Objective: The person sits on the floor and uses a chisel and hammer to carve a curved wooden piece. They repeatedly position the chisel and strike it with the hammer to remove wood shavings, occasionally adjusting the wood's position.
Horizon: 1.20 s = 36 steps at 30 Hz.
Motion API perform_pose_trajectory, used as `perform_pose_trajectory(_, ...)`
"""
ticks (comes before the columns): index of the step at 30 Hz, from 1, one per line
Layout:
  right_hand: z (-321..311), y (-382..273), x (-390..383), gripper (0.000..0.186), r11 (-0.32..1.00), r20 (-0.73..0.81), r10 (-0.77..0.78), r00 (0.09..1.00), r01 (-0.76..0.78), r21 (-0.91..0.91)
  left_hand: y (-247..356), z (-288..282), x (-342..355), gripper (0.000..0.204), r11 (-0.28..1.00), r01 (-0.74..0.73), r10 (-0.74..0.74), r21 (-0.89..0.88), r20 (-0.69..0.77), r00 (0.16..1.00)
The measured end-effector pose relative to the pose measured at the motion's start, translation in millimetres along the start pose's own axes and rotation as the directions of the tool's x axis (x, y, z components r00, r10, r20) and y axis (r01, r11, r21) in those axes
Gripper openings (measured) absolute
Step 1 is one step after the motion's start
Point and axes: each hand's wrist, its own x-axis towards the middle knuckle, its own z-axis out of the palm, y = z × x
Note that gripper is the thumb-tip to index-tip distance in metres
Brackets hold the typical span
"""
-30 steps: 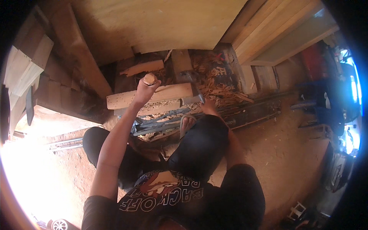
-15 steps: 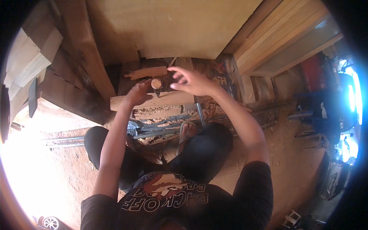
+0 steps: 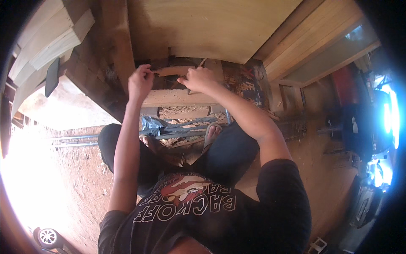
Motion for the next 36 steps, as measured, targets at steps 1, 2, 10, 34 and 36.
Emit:
perform_pose_trajectory(1,-2,-5,-1,0.061,0.999,0.008,0.014,1.0,-0.014,-0.047,-7,10,-9,0.039,0.989,0.0,-0.016,0.15,0.103,0.995)
perform_pose_trajectory(2,-2,-10,-2,0.062,0.996,0.004,0.014,1.0,-0.014,-0.084,-12,22,-18,0.055,0.966,-0.011,-0.057,0.257,0.255,0.965)
perform_pose_trajectory(10,25,6,12,0.046,0.995,-0.171,-0.079,0.982,0.067,-0.08,-58,112,-93,0.113,0.754,-0.348,-0.164,0.557,0.673,0.721)
perform_pose_trajectory(34,48,56,10,0.095,0.836,-0.359,-0.087,0.929,0.264,0.481,-70,122,-98,0.103,0.795,-0.285,-0.179,0.536,0.656,0.733)
perform_pose_trajectory(36,76,57,5,0.096,0.677,-0.401,-0.095,0.911,0.355,0.645,-75,128,-103,0.102,0.766,-0.301,-0.178,0.567,0.639,0.749)
